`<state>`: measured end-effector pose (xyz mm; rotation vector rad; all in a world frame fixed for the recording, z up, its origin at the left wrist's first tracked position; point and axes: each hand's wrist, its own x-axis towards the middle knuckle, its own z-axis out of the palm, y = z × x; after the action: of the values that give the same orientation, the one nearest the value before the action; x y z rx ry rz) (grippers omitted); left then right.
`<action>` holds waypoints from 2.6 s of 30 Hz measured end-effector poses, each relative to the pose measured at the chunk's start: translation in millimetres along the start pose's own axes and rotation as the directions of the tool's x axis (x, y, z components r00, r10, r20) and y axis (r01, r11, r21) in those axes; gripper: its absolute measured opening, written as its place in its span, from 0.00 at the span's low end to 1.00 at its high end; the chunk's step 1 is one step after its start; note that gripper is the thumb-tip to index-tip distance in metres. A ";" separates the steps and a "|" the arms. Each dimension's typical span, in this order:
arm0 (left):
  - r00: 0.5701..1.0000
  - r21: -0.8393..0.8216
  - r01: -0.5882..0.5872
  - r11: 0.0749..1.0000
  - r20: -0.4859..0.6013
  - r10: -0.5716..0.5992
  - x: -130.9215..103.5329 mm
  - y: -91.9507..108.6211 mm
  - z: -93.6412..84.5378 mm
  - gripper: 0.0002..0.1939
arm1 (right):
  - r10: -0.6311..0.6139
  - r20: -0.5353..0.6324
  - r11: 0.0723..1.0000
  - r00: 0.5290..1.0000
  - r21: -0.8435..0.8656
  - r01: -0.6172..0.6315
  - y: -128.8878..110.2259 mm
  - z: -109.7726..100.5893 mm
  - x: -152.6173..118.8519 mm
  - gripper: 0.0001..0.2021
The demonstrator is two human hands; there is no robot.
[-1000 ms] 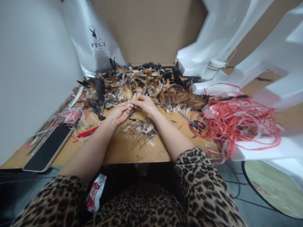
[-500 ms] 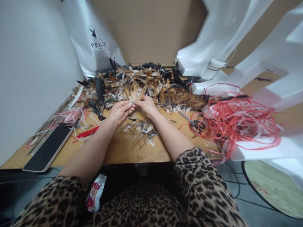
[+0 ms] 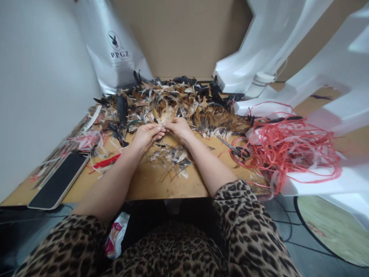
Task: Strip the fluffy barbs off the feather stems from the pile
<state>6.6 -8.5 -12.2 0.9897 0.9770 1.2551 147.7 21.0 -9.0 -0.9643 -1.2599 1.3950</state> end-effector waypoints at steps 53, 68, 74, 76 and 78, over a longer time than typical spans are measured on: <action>0.991 0.014 0.125 0.992 0.038 -0.126 -0.9 2.9 0.6 0.06 | 0.013 0.119 0.988 0.993 -0.156 0.006 -10.3 -7.3 -4.0 0.14; 0.993 -0.166 0.121 0.979 0.031 -0.118 5.2 2.7 -7.5 0.04 | 0.141 0.173 0.982 0.975 0.102 -0.160 -9.6 -5.9 -2.4 0.15; 0.992 -0.133 0.126 0.983 0.026 -0.124 1.7 5.6 -4.1 0.04 | 0.087 0.087 0.995 0.992 0.044 -0.091 -3.3 -2.5 -1.6 0.15; 0.992 -0.124 0.126 0.984 0.028 -0.124 1.7 5.2 -3.8 0.05 | 0.048 0.071 0.999 0.996 -0.007 -0.047 -3.1 -2.5 -1.7 0.14; 0.992 -0.123 0.122 0.985 0.029 -0.119 2.2 4.3 -4.1 0.06 | 0.010 0.064 0.999 0.998 -0.043 -0.007 -3.4 -2.5 -1.9 0.14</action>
<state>1.7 -5.8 -9.3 0.8331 0.9169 1.1873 151.0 19.6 -6.2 -0.9618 -1.3389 1.4205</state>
